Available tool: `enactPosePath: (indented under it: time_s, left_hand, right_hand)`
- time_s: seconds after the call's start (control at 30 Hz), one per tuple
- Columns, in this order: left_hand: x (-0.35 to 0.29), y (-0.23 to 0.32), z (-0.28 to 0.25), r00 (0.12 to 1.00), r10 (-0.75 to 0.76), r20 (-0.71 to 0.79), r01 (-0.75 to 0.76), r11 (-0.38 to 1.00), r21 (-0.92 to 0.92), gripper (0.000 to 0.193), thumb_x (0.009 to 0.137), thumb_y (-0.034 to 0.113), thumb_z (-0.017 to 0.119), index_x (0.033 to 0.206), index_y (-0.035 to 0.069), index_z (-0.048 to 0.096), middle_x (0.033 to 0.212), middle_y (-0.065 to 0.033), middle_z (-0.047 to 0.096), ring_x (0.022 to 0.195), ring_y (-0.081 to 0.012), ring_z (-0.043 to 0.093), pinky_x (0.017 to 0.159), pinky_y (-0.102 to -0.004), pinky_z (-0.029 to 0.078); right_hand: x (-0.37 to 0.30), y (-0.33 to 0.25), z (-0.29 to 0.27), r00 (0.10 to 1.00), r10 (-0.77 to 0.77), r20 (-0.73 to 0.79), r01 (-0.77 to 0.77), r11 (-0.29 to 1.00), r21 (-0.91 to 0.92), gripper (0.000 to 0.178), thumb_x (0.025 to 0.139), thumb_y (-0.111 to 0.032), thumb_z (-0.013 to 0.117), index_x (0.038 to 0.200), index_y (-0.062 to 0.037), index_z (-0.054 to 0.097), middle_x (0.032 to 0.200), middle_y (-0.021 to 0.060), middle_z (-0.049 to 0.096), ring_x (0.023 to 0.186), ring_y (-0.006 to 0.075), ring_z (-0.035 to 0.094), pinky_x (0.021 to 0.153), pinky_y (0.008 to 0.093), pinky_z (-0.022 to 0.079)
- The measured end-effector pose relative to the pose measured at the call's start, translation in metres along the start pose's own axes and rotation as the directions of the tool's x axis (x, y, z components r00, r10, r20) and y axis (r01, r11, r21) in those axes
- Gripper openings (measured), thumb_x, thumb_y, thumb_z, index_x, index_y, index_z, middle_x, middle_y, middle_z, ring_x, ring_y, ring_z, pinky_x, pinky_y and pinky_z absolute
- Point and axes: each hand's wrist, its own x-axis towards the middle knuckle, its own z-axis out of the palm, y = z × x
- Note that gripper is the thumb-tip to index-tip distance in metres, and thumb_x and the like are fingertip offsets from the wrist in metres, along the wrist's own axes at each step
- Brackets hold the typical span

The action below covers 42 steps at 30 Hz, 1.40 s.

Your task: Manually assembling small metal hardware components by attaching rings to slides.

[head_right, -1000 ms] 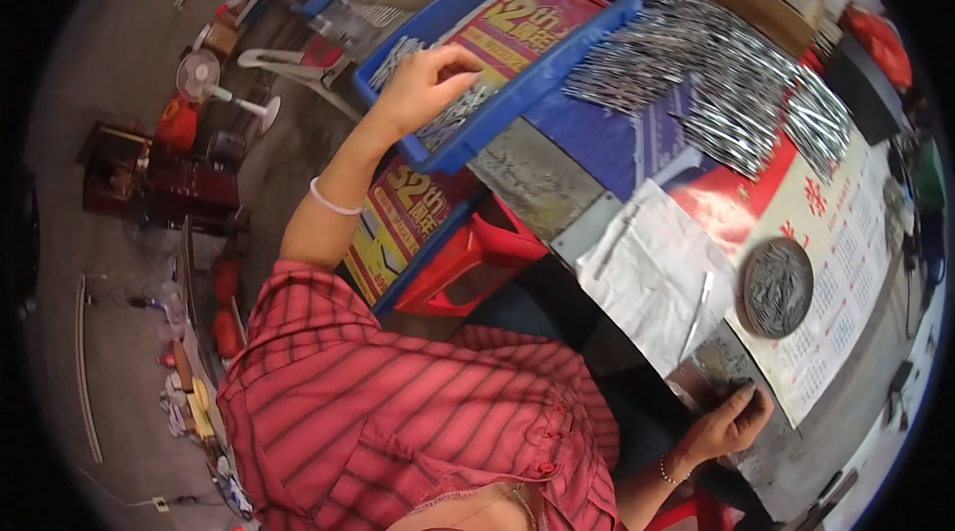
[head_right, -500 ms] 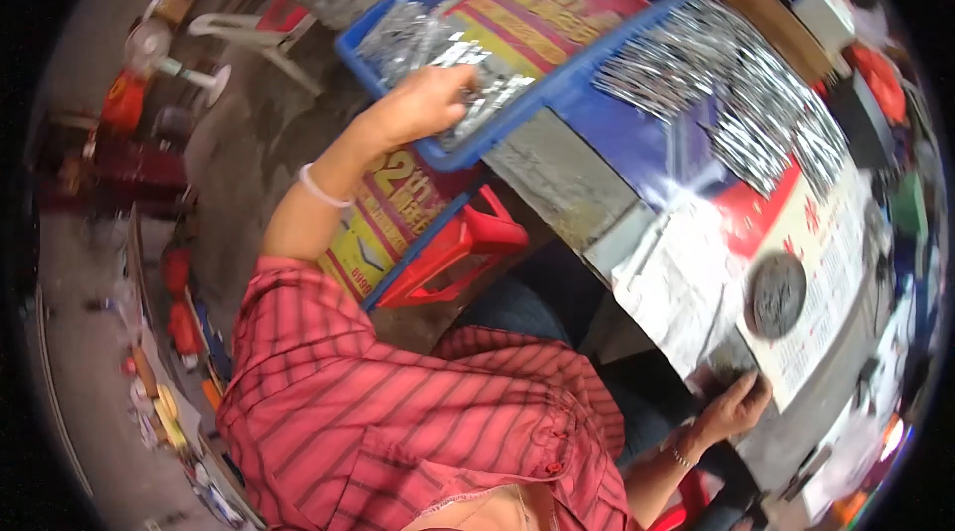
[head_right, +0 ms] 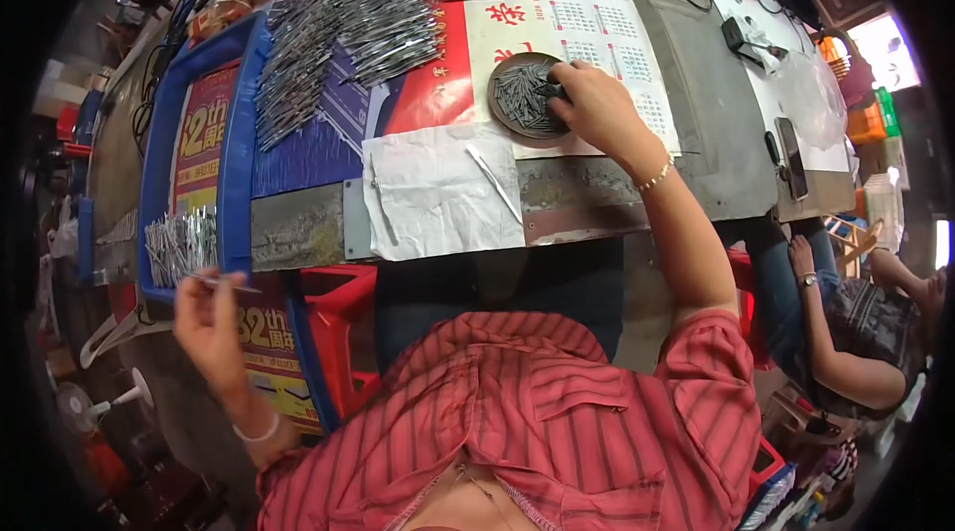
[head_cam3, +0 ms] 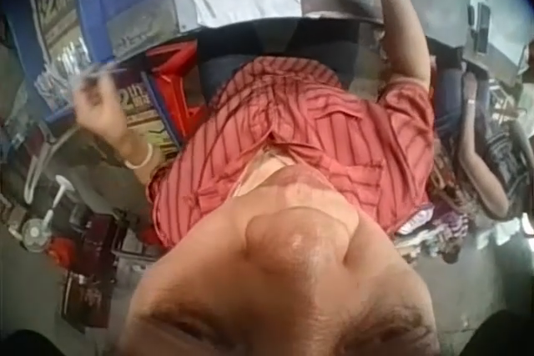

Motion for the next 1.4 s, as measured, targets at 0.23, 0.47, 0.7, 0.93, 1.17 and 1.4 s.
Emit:
enactPosePath:
  time_s: [0.23, 0.47, 0.7, 0.93, 1.17, 1.4]
  left_hand:
    - [-0.064, 0.02, 0.105, 0.851, -0.029, 0.524, 0.26, 0.891, -0.373, 0.014, 0.081, -0.004, 0.065, 0.093, -0.001, 0.058, 0.09, -0.0046, 0.065, 0.081, -0.008, 0.062, 0.071, -0.0212, 0.05]
    - [-0.06, 0.036, 0.141, 0.73, 0.035, 0.683, 0.436, 0.745, -0.504, 0.016, 0.087, -0.001, 0.059, 0.103, -0.003, 0.055, 0.09, -0.0031, 0.061, 0.083, -0.0076, 0.059, 0.075, -0.021, 0.048]
    - [-0.059, 0.036, 0.15, 0.672, 0.016, 0.74, 0.537, 0.678, -0.502, 0.016, 0.091, 0.0, 0.054, 0.107, -0.003, 0.053, 0.091, -0.0038, 0.059, 0.08, -0.0077, 0.059, 0.073, -0.0206, 0.05]
    - [-0.06, 0.03, 0.152, 0.702, 0.0, 0.712, 0.479, 0.74, -0.472, 0.016, 0.09, 0.001, 0.057, 0.105, -0.003, 0.055, 0.088, -0.003, 0.06, 0.074, -0.0058, 0.056, 0.065, -0.0183, 0.047]
    - [-0.057, 0.027, 0.155, 0.775, 0.058, 0.63, 0.279, 0.863, -0.422, 0.013, 0.085, 0.005, 0.063, 0.096, -0.001, 0.061, 0.077, -0.0037, 0.061, 0.067, -0.0059, 0.055, 0.06, -0.0208, 0.044]
    - [-0.057, 0.031, 0.149, 0.77, 0.249, 0.587, 0.008, 0.917, -0.4, 0.012, 0.083, 0.002, 0.064, 0.094, -0.001, 0.062, 0.082, -0.0082, 0.062, 0.07, -0.014, 0.06, 0.064, -0.0238, 0.046]
  right_hand:
    - [0.02, 0.005, 0.007, 0.992, -0.021, 0.124, 0.041, 0.986, -0.161, 0.012, 0.075, -0.007, 0.058, 0.083, -0.0001, 0.052, 0.08, 0.0178, 0.058, 0.081, 0.038, 0.057, 0.072, 0.0456, 0.045]
    - [0.015, 0.007, -0.004, 0.972, 0.157, 0.172, -0.198, 0.947, 0.254, 0.013, 0.077, -0.003, 0.059, 0.089, 0.002, 0.059, 0.077, 0.0178, 0.062, 0.071, 0.0285, 0.062, 0.066, 0.0353, 0.048]
    - [0.005, 0.015, -0.005, 0.987, 0.133, 0.092, -0.161, 0.842, 0.514, 0.011, 0.081, -0.003, 0.061, 0.089, 0.0043, 0.058, 0.072, 0.0079, 0.06, 0.067, 0.0104, 0.055, 0.062, 0.0258, 0.046]
    - [-0.019, -0.022, -0.016, 0.985, 0.092, 0.145, -0.171, 0.49, 0.855, 0.012, 0.083, -0.004, 0.062, 0.092, 0.0027, 0.058, 0.077, 0.0003, 0.059, 0.07, 0.0057, 0.053, 0.062, 0.0207, 0.044]
    - [-0.073, -0.092, -0.036, 0.928, -0.127, 0.35, -0.312, 0.245, 0.918, 0.013, 0.084, 0.005, 0.056, 0.095, 0.0043, 0.062, 0.081, 0.0026, 0.061, 0.075, 0.0089, 0.058, 0.069, 0.0235, 0.049]
    - [-0.083, -0.109, -0.035, 0.905, -0.156, 0.397, -0.404, -0.015, 0.915, 0.017, 0.08, 0.005, 0.055, 0.097, 0.0024, 0.051, 0.086, 0.0031, 0.056, 0.08, 0.0081, 0.055, 0.072, 0.0221, 0.046]
